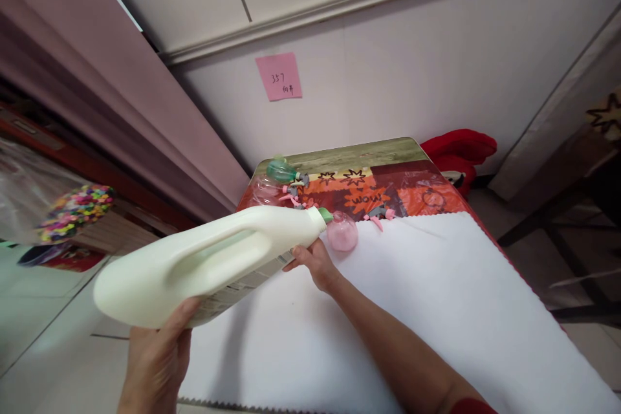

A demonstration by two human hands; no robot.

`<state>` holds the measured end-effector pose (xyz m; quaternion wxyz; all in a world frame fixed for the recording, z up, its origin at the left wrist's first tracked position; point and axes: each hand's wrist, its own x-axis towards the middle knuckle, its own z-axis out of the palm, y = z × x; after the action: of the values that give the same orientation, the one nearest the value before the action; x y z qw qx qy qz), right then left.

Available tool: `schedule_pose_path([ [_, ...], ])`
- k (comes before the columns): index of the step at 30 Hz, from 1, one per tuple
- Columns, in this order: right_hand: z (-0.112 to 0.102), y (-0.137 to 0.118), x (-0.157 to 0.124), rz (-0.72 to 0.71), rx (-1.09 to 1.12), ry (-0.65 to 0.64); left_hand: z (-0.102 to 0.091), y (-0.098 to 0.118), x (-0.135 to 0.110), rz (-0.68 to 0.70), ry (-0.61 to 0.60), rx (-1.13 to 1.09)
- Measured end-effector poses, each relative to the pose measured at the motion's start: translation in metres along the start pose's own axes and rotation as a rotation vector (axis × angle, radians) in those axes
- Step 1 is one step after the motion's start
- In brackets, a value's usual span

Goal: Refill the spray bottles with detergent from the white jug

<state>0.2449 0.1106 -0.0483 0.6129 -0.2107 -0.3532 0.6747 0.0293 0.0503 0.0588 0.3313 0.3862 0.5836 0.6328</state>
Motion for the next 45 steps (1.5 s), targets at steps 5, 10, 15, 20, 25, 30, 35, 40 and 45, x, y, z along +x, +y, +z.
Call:
schedule_pose_path([
  [5, -0.0003, 0.0002, 0.0004, 0.0, 0.004, 0.005, 0.0018, 0.0017, -0.0005, 0.026, -0.021, 0.003],
  [10, -0.0004, -0.0001, 0.0002, -0.002, 0.007, 0.002, 0.0039, 0.005, -0.0018, 0.043, -0.038, 0.001],
  [15, 0.0, -0.0005, -0.0005, 0.001, 0.005, 0.009, 0.002, 0.0049, -0.001, 0.043, -0.029, -0.004],
  [20, -0.0002, -0.0005, -0.0005, 0.0, 0.001, 0.003, 0.0023, 0.003, -0.0004, 0.037, -0.02, -0.001],
  [25, -0.0007, -0.0006, -0.0001, -0.001, -0.006, 0.011, 0.0035, 0.0027, -0.0009, 0.07, -0.032, 0.008],
  [30, -0.0005, -0.0019, -0.0001, -0.002, -0.017, 0.007, 0.0029, 0.0035, -0.0009, 0.066, -0.043, 0.011],
  [35, -0.0003, -0.0026, -0.0009, 0.005, -0.016, 0.014, 0.0046, 0.0048, -0.002, 0.052, -0.009, 0.028],
  [40, -0.0001, -0.0028, -0.0011, 0.008, -0.022, 0.019, 0.0054, 0.0052, -0.0029, 0.068, -0.018, 0.032],
  [45, 0.0, -0.003, -0.001, 0.008, -0.025, 0.011, 0.0049, 0.0046, -0.0025, 0.052, 0.0, 0.045],
])
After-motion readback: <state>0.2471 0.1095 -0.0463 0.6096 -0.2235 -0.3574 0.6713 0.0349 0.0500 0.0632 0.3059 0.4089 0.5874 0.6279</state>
